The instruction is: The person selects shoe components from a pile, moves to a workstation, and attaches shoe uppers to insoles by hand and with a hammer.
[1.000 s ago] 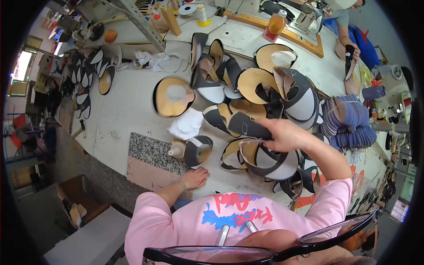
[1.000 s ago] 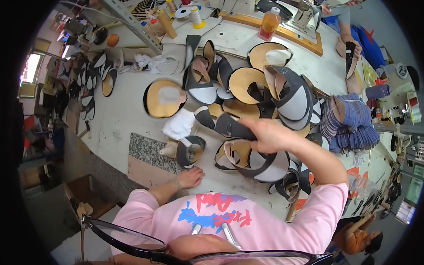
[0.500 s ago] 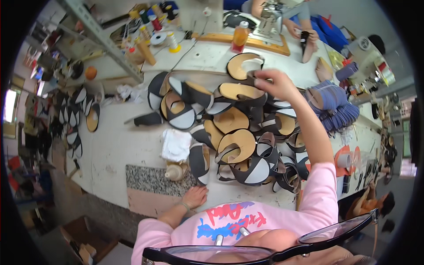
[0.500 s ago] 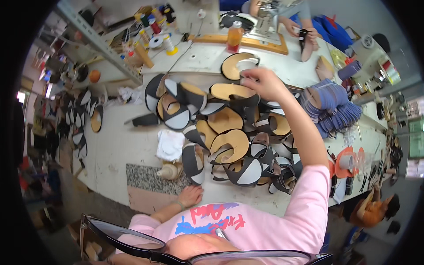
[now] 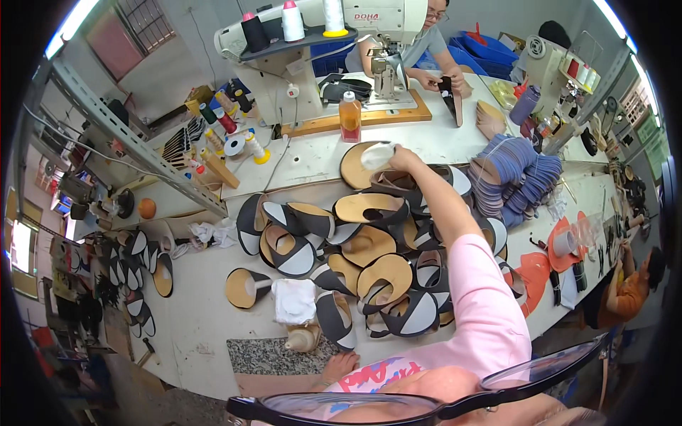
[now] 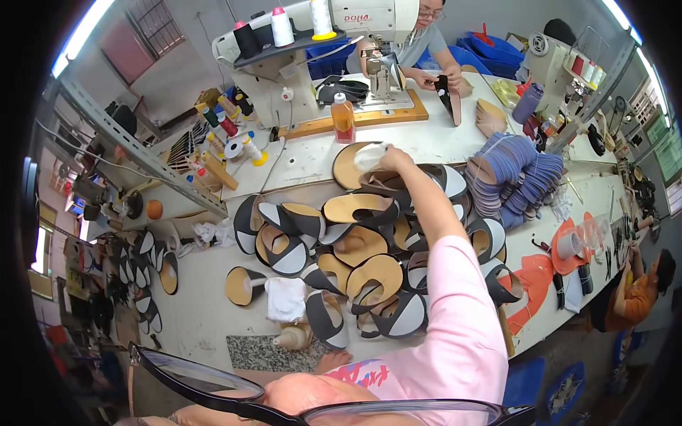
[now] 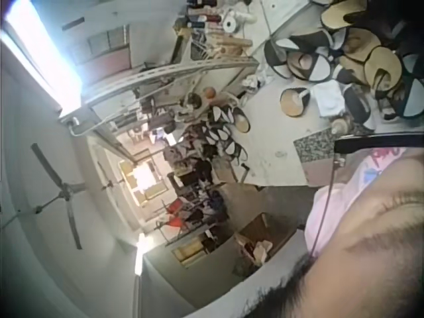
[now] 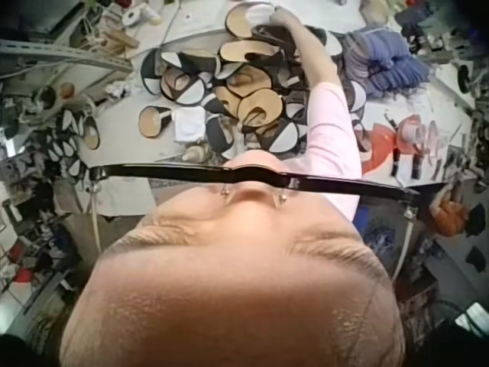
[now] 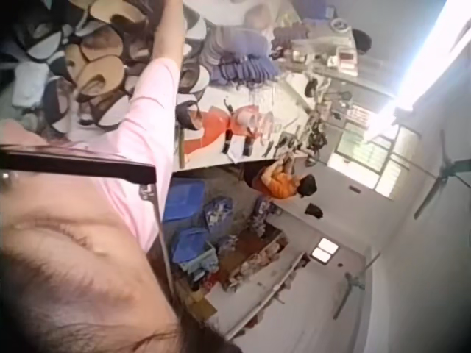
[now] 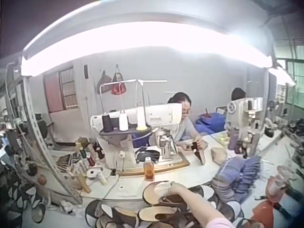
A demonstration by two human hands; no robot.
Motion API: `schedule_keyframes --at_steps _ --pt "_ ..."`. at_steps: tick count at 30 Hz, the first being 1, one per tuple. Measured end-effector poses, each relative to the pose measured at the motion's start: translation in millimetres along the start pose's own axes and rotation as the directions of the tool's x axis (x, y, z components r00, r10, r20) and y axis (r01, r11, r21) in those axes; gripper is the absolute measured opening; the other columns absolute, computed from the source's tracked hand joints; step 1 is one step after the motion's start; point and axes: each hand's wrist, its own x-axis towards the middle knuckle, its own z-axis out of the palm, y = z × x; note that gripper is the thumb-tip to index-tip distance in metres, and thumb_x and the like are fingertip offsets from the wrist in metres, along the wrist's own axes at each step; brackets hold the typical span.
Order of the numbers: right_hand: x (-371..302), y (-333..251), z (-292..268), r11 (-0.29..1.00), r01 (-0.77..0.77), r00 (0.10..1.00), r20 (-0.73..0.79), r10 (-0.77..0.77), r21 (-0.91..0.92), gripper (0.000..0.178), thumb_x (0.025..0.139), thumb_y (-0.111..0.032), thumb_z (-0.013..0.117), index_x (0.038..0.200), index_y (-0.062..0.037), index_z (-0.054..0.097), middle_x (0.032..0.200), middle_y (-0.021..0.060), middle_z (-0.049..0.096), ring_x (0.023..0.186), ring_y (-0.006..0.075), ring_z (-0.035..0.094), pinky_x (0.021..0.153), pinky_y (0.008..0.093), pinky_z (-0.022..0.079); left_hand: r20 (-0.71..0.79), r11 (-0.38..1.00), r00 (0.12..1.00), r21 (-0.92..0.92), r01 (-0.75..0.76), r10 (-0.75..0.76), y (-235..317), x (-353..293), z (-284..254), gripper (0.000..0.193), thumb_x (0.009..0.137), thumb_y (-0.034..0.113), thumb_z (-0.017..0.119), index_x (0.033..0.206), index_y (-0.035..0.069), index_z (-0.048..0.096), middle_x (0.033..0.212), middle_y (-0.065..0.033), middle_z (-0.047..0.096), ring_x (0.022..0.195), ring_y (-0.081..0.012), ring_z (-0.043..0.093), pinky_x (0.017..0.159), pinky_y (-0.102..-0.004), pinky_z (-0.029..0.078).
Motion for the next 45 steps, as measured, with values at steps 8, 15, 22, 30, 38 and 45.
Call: schedule_keyframes --at_steps 8,15,22,30,38,45 --pt "-212 -55 -48 0.882 0.470 0.880 0.062 -0.471 0.028 0.071 0.088 -0.045 0.056 0.143 -0.0063 0.034 0.110 0.0192 0.065 0.104 0.0367 0.060 0.094 0.0474 0.042 -0.041 1.000 0.999 -0.010 -0.017 0.016 -4 4 -8 0.033 0.077 0.024 0.063 0.109 0.014 0.060 0.109 -0.0045 0.060 0.100 -0.0247 0.056 0.078 -0.0419 0.045" --pt "-399 85 -45 0.681 0.361 0.837 -0.543 0.064 0.637 0.034 0.090 -0.011 0.061 0.123 -0.0039 0.057 0.118 0.0064 0.062 0.099 0.0174 0.060 0.087 0.0284 0.046 -0.092 1.000 0.995 0.002 -0.024 0.024 5 0 -11 0.032 0.076 0.023 0.065 0.106 0.012 0.061 0.109 -0.0045 0.061 0.101 -0.0250 0.056 0.080 -0.0413 0.045" --pt "-640 399 133 0.302 -0.632 0.009 -0.383 0.924 0.714 0.039 0.090 -0.030 0.058 0.108 0.0050 0.061 0.098 0.0195 0.067 0.091 0.0329 0.065 0.083 0.0377 0.050 -0.053 0.996 0.997 0.074 -0.050 0.054 8 2 -17 0.030 0.078 0.023 0.061 0.105 0.011 0.059 0.108 -0.0057 0.059 0.103 -0.0243 0.055 0.082 -0.0410 0.044" --pt "-612 322 200 0.639 0.145 0.045 -0.650 0.759 0.756 0.020 0.083 -0.016 0.068 0.089 0.0015 0.060 0.077 0.0122 0.061 0.068 0.0204 0.058 0.065 0.0345 0.047 -0.037 0.997 0.999 0.067 -0.023 0.026 15 8 -19 0.029 0.079 0.024 0.060 0.106 0.011 0.058 0.108 -0.0076 0.059 0.104 -0.0287 0.052 0.090 -0.0418 0.040" --pt "-483 217 60 0.987 0.063 0.574 -0.815 0.084 0.147 0.047 0.075 -0.013 0.070 0.117 -0.0027 0.051 0.114 0.0166 0.054 0.111 0.0346 0.050 0.096 0.0422 0.040 -0.058 0.999 0.998 0.049 -0.015 0.017 16 6 -15 0.030 0.080 0.025 0.061 0.106 0.011 0.058 0.108 -0.0075 0.059 0.104 -0.0285 0.052 0.090 -0.0434 0.040" --pt "-388 199 12 0.916 -0.399 0.858 -0.336 0.389 0.043 0.097 0.071 -0.037 0.079 0.146 -0.0102 0.023 0.142 0.0169 0.037 0.120 0.0380 0.049 0.099 0.0468 0.043 -0.089 0.999 0.996 0.043 -0.028 0.032 9 -2 -16 0.029 0.080 0.026 0.059 0.104 0.011 0.059 0.106 -0.0067 0.061 0.102 -0.0269 0.054 0.088 -0.0405 0.042"
